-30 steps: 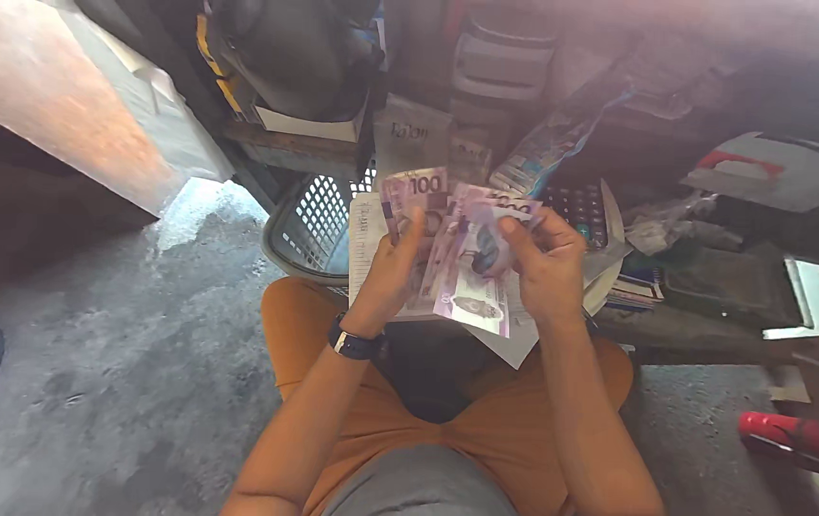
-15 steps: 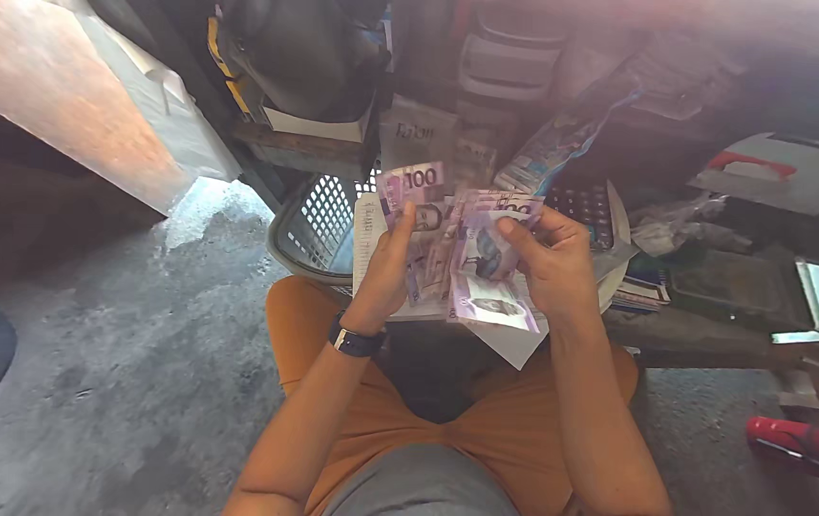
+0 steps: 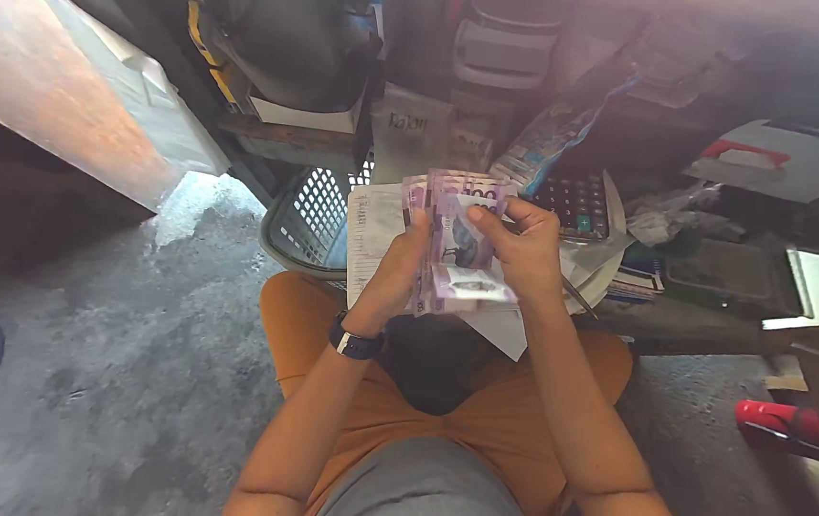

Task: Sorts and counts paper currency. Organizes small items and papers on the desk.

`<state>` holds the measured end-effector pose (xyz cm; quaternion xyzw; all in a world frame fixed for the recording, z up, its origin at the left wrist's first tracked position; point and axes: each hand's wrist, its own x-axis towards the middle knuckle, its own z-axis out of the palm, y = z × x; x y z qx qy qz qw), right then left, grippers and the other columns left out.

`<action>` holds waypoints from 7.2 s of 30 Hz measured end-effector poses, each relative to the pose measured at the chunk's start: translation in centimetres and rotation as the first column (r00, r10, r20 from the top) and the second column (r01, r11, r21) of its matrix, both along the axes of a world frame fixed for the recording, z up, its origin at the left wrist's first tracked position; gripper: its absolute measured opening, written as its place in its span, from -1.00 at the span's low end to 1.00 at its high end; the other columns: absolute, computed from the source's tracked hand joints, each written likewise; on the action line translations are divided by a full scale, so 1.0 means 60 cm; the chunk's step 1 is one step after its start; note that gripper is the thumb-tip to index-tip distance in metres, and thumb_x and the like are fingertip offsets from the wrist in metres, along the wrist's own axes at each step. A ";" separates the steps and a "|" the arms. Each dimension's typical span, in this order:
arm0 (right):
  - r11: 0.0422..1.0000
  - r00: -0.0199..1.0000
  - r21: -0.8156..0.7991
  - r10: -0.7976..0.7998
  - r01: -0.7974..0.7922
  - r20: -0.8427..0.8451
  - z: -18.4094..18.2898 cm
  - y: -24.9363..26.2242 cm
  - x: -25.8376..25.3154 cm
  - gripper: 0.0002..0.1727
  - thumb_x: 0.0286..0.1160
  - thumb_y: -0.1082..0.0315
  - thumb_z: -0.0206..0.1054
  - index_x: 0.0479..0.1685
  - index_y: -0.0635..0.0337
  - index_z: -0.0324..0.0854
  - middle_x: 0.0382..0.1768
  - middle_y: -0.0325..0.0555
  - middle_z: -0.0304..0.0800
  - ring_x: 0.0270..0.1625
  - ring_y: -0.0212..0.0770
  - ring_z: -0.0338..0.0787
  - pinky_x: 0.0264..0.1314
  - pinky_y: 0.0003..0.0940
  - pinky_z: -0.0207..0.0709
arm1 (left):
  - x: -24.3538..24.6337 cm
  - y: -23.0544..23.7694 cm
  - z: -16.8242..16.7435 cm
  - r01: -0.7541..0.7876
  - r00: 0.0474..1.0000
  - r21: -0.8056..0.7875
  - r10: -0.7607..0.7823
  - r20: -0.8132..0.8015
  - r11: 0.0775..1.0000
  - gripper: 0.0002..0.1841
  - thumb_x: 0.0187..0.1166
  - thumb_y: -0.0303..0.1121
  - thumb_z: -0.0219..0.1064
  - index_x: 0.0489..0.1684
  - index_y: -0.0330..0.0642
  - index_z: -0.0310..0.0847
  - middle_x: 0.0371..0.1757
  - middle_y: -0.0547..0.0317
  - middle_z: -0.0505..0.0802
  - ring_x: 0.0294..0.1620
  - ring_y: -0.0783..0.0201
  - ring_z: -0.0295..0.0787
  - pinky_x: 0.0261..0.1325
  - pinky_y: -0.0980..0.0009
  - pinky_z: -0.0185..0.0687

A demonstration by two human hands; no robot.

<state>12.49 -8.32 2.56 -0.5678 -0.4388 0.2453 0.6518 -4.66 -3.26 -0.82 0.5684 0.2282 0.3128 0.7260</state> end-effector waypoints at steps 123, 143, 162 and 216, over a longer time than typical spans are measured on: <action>0.957 0.947 -0.130 0.280 -0.261 0.158 -0.010 -0.131 -0.039 -0.92 0.46 0.47 0.45 -0.30 0.33 0.78 -0.56 -0.31 0.67 -0.60 -0.67 0.40 -0.57 -0.79 0.29 | 0.000 -0.063 0.036 0.101 0.965 -0.079 -0.078 0.252 0.992 -0.58 0.88 -0.16 -0.11 0.21 -0.11 0.69 0.45 0.10 0.76 0.45 0.26 0.69 0.40 0.39 0.67; 0.912 0.933 0.203 0.334 -0.357 0.136 -0.043 -0.099 0.034 -0.72 0.42 0.75 0.23 -0.14 0.37 0.85 -0.10 -0.16 0.91 -0.08 -0.51 0.83 0.03 -0.62 0.73 | -0.023 -0.003 0.025 0.092 0.971 0.147 -0.122 0.205 0.985 -0.73 0.71 -0.38 0.21 0.24 -0.19 0.74 0.20 0.22 0.78 0.02 0.37 0.81 -0.04 0.51 0.82; 0.957 0.864 0.031 -0.248 0.290 -0.438 -0.111 -0.234 -0.079 -0.92 0.49 0.38 0.49 -0.21 0.00 0.90 -0.27 -0.38 0.94 -0.26 -0.56 0.85 -0.16 -0.61 0.74 | 0.081 -0.181 -0.034 -0.338 0.908 0.120 0.290 0.302 0.933 -0.79 0.63 -0.47 0.34 -0.03 0.05 0.88 -0.07 0.49 0.94 -0.04 0.61 0.84 0.10 0.55 0.79; 0.951 0.987 -0.291 -0.068 0.107 0.143 0.024 -0.246 0.276 -0.90 0.31 0.48 0.49 -0.26 0.09 0.75 -0.40 -0.46 0.86 -0.35 -0.56 0.83 -0.21 -0.56 0.78 | 0.306 0.067 0.129 0.624 0.778 0.437 -0.457 -0.432 0.648 -0.91 0.58 -0.46 0.42 -0.17 -0.29 0.65 -0.43 0.28 0.84 -0.42 0.48 0.84 -0.20 0.52 0.84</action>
